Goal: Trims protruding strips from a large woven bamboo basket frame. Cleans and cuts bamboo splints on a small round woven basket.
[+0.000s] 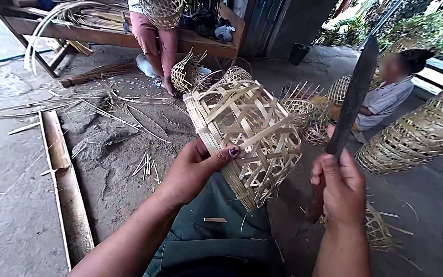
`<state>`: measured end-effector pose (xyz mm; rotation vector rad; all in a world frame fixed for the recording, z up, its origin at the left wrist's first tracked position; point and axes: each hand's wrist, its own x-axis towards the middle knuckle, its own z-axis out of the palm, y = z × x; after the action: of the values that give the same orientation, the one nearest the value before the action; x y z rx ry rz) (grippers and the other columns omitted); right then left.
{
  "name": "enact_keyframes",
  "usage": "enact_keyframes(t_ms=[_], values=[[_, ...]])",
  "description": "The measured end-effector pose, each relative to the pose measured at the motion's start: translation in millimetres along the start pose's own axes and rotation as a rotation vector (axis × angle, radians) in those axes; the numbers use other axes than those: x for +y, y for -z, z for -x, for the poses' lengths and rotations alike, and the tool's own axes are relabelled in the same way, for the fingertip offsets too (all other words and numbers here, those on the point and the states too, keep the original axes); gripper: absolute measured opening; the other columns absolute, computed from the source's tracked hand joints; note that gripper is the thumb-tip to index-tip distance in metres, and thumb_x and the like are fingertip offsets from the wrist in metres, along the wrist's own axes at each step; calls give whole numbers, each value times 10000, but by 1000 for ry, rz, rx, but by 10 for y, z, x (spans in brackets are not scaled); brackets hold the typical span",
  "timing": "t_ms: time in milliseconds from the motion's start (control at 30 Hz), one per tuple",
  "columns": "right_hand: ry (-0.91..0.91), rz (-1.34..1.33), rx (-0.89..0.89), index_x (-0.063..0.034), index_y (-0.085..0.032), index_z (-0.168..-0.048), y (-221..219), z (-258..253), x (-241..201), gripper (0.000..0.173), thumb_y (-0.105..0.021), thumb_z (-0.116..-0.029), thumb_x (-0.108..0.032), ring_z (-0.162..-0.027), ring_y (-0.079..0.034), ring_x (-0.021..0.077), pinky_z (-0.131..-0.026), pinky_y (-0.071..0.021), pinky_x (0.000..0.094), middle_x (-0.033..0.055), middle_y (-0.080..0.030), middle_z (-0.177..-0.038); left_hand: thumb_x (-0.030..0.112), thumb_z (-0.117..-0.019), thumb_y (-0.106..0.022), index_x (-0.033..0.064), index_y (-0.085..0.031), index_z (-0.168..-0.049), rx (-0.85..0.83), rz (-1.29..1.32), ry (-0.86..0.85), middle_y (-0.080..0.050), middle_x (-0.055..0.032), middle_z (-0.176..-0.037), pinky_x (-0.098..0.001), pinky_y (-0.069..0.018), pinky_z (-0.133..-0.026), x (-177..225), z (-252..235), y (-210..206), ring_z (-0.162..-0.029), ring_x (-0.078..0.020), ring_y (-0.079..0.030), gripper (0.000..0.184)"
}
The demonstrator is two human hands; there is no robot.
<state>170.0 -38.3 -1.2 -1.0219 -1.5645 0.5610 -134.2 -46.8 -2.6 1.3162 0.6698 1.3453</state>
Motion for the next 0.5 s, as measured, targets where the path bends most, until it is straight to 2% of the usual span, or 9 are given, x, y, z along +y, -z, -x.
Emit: enact_keyframes(t_ms=[33, 67, 133, 233, 267, 367, 433, 467, 500], values=[[-38, -107, -67, -177, -486, -1512, -2, 43, -115, 479, -425, -1098, -409, -589, -530, 51, -545, -489, 203, -58, -578, -764, 135, -1032, -596, 43, -700, -1054, 29, -6, -33, -747, -85, -962, -320, -627, -796, 1, -25, -1, -839, -153, -726, 140], [-103, -244, -163, -169, -523, -1478, -7, 95, -220, 509, -370, -1098, -470, -567, -513, 50, -527, -480, 202, -51, -570, -744, 144, -1037, -592, 51, -697, -1057, 48, -13, -48, -746, -76, -952, -313, -626, -785, -12, -43, -8, -826, -146, -723, 142], [-243, -507, -359, -108, -539, -1466, -51, 183, -369, 607, -389, -1069, -542, -541, -484, 43, -509, -457, 197, -29, -563, -730, 155, -1040, -592, 65, -697, -1048, 36, -29, -40, -744, -56, -934, -294, -622, -774, -68, -50, -35, -811, -130, -719, 138], [-332, -663, -497, -41, -541, -1436, -137, 199, -475, 589, -463, -1064, -491, -562, -503, 34, -519, -456, 175, -4, -580, -750, 163, -1032, -609, 71, -692, -1040, -86, -44, -59, -749, -33, -937, -285, -616, -798, -148, -13, -108, -838, -116, -721, 124], [-341, -661, -509, -51, -550, -1392, -151, 187, -492, 536, -472, -1067, -470, -571, -518, 29, -527, -465, 167, -5, -582, -754, 168, -1029, -616, 75, -695, -1036, -125, -61, -70, -750, -18, -931, -275, -616, -799, -161, 3, -142, -840, -102, -721, 121], [-337, -642, -498, -63, -582, -1384, -170, 164, -508, 455, -501, -1074, -386, -583, -529, 17, -543, -469, 154, -9, -588, -748, 176, -1015, -644, 79, -706, -1023, -149, -108, -55, -744, -3, -897, -248, -612, -767, -170, 24, -210, -812, -85, -714, 115], [-261, -528, -466, -59, -641, -1242, -185, 175, -499, 343, -499, -1082, -327, -598, -528, 8, -553, -465, 145, -21, -587, -741, 183, -1004, -664, 84, -708, -1017, -125, -134, -26, -742, -13, -882, -252, -612, -749, -170, 18, -213, -792, -97, -714, 110], [-196, -402, -437, -74, -653, -1211, -204, 192, -499, 301, -496, -1087, -299, -605, -525, 4, -558, -460, 142, -30, -584, -737, 187, -1000, -671, 83, -716, -1013, -113, -144, -7, -742, -19, -872, -257, -615, -742, -165, 15, -214, -784, -105, -717, 114], [-116, -232, -405, -87, -656, -1292, -225, 217, -501, 316, -498, -1090, -271, -616, -521, 9, -564, -453, 147, -27, -586, -745, 190, -998, -674, 82, -724, -1016, -106, -154, 9, -744, -23, -869, -260, -616, -739, -160, 16, -215, -780, -110, -718, 121]])
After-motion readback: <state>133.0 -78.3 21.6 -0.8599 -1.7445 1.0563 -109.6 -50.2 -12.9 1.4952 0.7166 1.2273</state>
